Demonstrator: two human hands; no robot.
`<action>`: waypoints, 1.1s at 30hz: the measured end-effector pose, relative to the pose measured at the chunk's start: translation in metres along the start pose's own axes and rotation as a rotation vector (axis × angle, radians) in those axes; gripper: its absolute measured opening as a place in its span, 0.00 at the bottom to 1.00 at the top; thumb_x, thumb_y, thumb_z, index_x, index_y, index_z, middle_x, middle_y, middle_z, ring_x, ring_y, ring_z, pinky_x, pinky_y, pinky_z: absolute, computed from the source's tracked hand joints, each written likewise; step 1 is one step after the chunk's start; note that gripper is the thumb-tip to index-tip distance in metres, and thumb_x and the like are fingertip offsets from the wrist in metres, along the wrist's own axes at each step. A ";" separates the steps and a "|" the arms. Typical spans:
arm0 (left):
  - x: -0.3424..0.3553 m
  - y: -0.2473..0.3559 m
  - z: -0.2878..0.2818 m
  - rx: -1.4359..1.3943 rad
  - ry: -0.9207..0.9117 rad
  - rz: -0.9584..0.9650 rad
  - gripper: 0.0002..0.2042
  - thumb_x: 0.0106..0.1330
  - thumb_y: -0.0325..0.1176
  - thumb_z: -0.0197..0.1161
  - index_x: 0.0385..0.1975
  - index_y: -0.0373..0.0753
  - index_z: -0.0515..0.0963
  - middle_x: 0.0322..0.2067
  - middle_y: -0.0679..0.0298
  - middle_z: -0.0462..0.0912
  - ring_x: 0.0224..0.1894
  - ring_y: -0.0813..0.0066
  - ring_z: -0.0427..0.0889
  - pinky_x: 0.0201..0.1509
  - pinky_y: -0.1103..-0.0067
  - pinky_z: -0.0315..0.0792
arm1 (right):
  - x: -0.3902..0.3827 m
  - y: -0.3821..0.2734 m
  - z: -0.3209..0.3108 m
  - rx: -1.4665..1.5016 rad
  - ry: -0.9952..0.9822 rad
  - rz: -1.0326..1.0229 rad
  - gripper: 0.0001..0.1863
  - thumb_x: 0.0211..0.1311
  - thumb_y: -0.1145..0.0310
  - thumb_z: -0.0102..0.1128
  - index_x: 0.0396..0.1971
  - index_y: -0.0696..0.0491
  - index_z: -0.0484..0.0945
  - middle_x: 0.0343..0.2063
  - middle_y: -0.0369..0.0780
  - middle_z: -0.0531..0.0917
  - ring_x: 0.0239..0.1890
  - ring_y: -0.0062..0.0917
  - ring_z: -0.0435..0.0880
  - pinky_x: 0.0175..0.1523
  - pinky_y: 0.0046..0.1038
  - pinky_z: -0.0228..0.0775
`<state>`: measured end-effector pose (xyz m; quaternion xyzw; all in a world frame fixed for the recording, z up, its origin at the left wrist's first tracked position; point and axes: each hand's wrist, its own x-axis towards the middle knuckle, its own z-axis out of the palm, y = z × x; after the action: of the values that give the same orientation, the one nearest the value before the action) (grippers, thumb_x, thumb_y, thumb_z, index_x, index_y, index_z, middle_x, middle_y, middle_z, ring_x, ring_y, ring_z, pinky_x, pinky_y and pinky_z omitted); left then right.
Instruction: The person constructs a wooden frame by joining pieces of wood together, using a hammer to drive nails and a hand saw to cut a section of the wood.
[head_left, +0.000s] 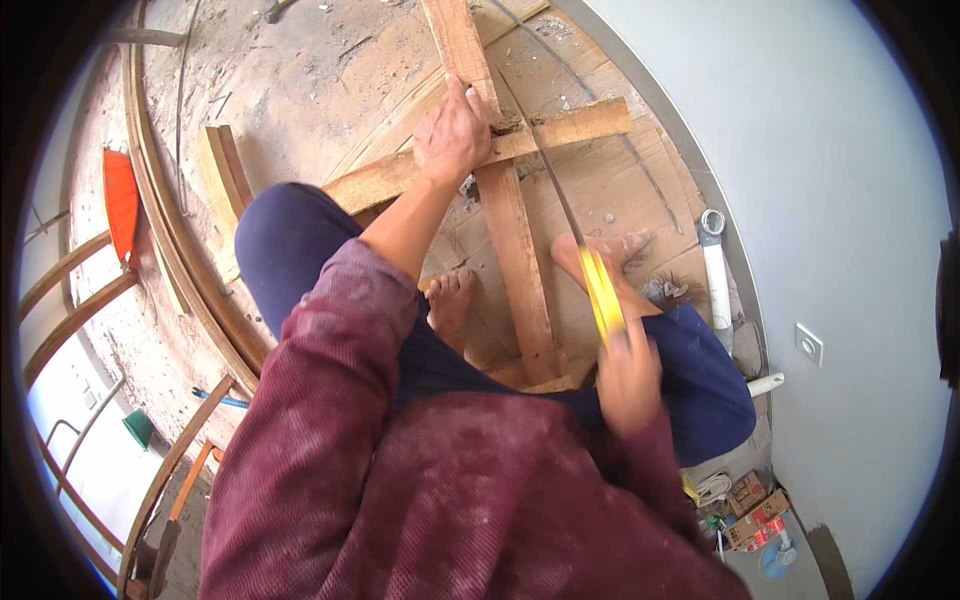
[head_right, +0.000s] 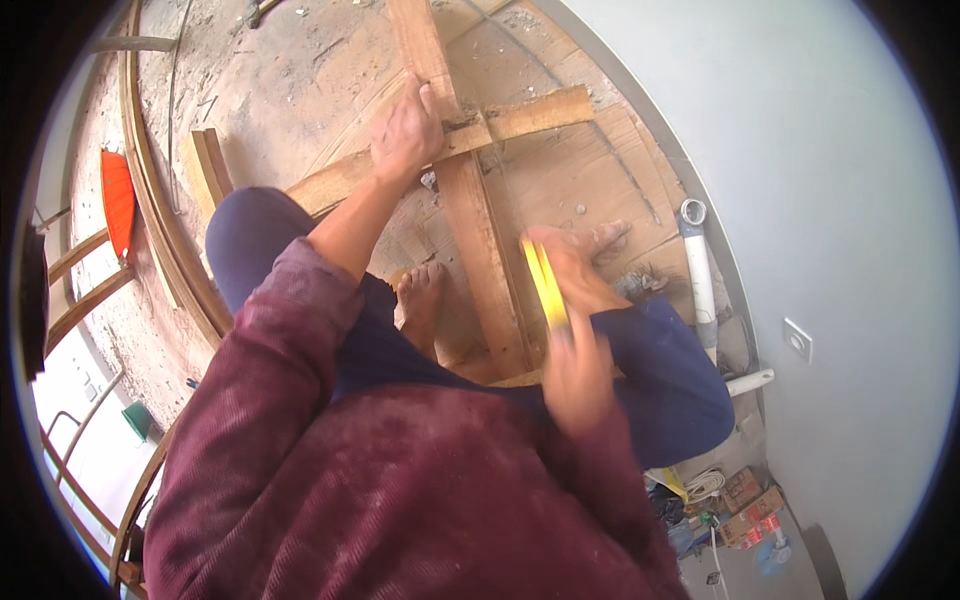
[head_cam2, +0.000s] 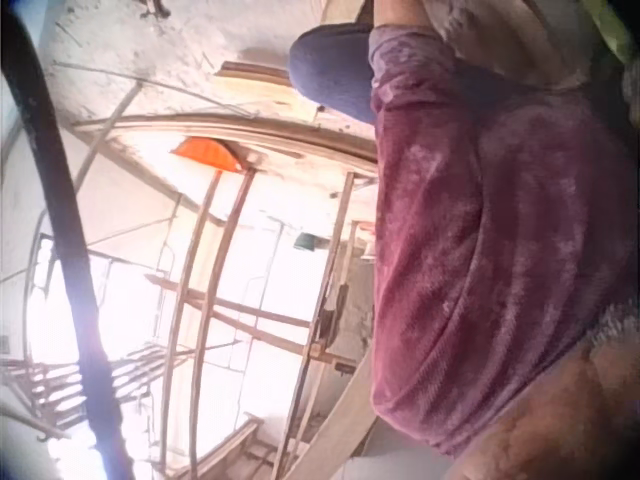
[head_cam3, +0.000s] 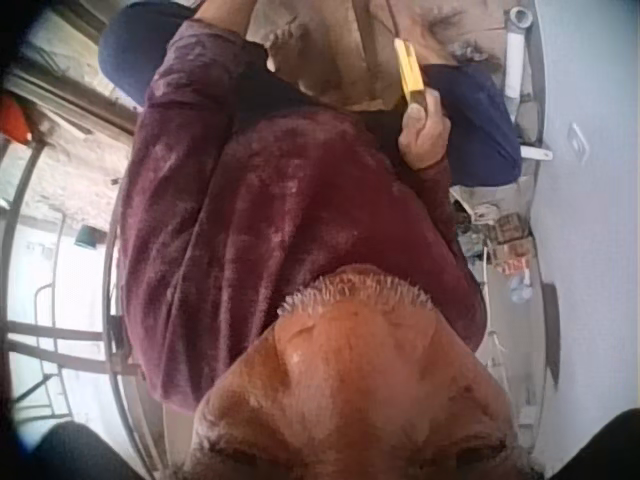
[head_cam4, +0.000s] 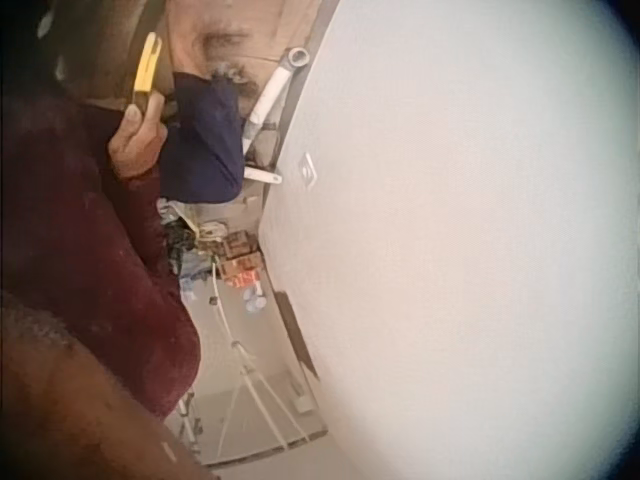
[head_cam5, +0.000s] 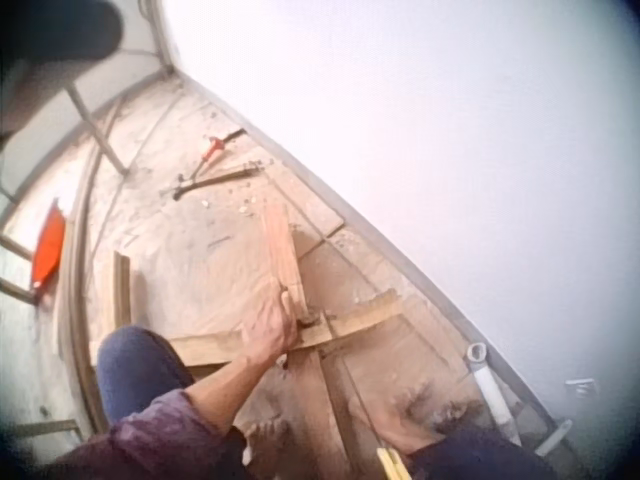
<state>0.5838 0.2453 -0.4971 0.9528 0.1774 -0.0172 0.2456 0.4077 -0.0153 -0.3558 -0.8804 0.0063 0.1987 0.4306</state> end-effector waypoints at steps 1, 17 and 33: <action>0.004 0.010 0.009 -0.026 -0.010 0.025 0.24 0.72 0.43 0.38 0.56 0.27 0.65 0.34 0.44 0.81 0.38 0.47 0.81 0.43 0.61 0.72 | 0.050 0.009 0.016 0.011 0.017 0.049 0.18 0.68 0.64 0.43 0.50 0.61 0.70 0.32 0.54 0.80 0.37 0.52 0.80 0.42 0.39 0.72; 0.014 -0.005 0.046 0.018 0.034 0.074 0.28 0.73 0.46 0.32 0.59 0.29 0.64 0.35 0.47 0.82 0.36 0.52 0.81 0.42 0.65 0.72 | 0.079 0.039 0.029 0.106 0.031 0.054 0.16 0.70 0.66 0.41 0.47 0.62 0.72 0.28 0.48 0.80 0.29 0.37 0.79 0.35 0.34 0.69; 0.012 0.034 0.021 -0.029 -0.124 -0.072 0.33 0.73 0.55 0.25 0.60 0.36 0.67 0.42 0.46 0.80 0.47 0.51 0.78 0.50 0.63 0.69 | 0.119 0.034 0.029 -0.059 0.138 -0.089 0.14 0.71 0.62 0.40 0.38 0.58 0.70 0.19 0.45 0.76 0.21 0.38 0.76 0.29 0.36 0.66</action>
<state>0.6076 0.2119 -0.5011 0.9392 0.1963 -0.0823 0.2693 0.5008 0.0039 -0.4396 -0.9037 -0.0088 0.1185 0.4113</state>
